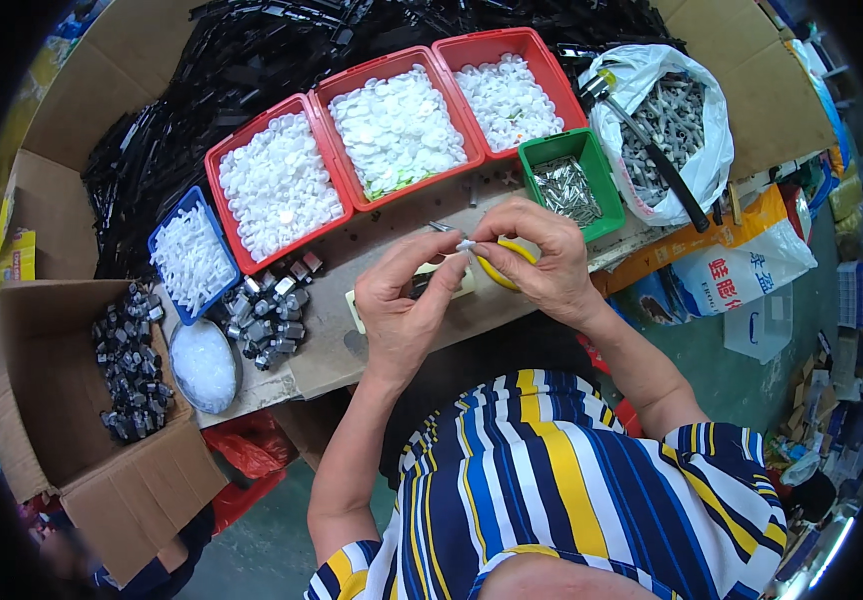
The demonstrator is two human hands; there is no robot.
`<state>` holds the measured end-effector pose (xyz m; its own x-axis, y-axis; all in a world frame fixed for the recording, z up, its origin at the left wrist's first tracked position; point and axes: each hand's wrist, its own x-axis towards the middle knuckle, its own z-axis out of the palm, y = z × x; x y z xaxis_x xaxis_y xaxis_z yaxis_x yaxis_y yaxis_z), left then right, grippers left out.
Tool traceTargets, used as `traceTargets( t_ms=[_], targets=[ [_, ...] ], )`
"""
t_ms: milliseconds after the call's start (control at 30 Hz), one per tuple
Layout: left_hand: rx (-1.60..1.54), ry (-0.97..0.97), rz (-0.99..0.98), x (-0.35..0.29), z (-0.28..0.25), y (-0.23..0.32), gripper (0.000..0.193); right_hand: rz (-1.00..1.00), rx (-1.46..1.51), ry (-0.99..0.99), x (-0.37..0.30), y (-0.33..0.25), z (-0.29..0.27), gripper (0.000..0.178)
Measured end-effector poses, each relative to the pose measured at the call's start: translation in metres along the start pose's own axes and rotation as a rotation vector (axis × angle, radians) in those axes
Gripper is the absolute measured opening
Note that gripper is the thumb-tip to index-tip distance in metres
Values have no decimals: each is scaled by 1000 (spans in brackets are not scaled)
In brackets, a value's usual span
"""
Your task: The person assembles small metal locks at a workbench. They pick up metal lock bodies and white plastic components, insert the parts into a wooden jig, and use a hammer to secure them. The person then uses pliers to adjust the mechanism and places the finished locks into a cardboard box.
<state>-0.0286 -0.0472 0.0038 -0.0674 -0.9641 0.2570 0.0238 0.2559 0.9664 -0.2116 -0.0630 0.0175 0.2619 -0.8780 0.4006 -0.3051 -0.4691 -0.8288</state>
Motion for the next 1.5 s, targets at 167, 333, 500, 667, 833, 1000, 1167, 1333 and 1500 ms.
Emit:
traceTargets(
  t_ms=[167, 333, 500, 667, 833, 1000, 1167, 1333, 1500],
  targets=[
    [147, -22, 95, -10, -21, -12, 31, -96, -52, -45, 0, 0, 16, 15],
    [280, -5, 46, -20, -35, -14, 33, -124, -100, -114, -2, 2, 29, 16],
    [633, 70, 215, -33, -46, -11, 34, -175, -196, -214, -5, 10, 46, 14],
    [933, 37, 402, -59, -54, -28, 32, -188, -249, -263, -7, 21, 63, 15],
    [1083, -74, 447, -67, -56, -33, 27, -213, -323, -308, -6, 22, 65, 13],
    [1154, -107, 491, -68, -58, -35, 26, -230, -383, -338, -7, 20, 67, 13],
    [1187, -166, 510, -69, -64, -37, 32, -243, -386, -334, -8, 19, 67, 11],
    [1179, -171, 516, -65, -63, -35, 34, -241, -369, -350, -9, 18, 68, 7],
    [1126, -173, 441, -57, -59, -30, 30, -219, -367, -363, -8, 18, 65, 9]
  ],
)
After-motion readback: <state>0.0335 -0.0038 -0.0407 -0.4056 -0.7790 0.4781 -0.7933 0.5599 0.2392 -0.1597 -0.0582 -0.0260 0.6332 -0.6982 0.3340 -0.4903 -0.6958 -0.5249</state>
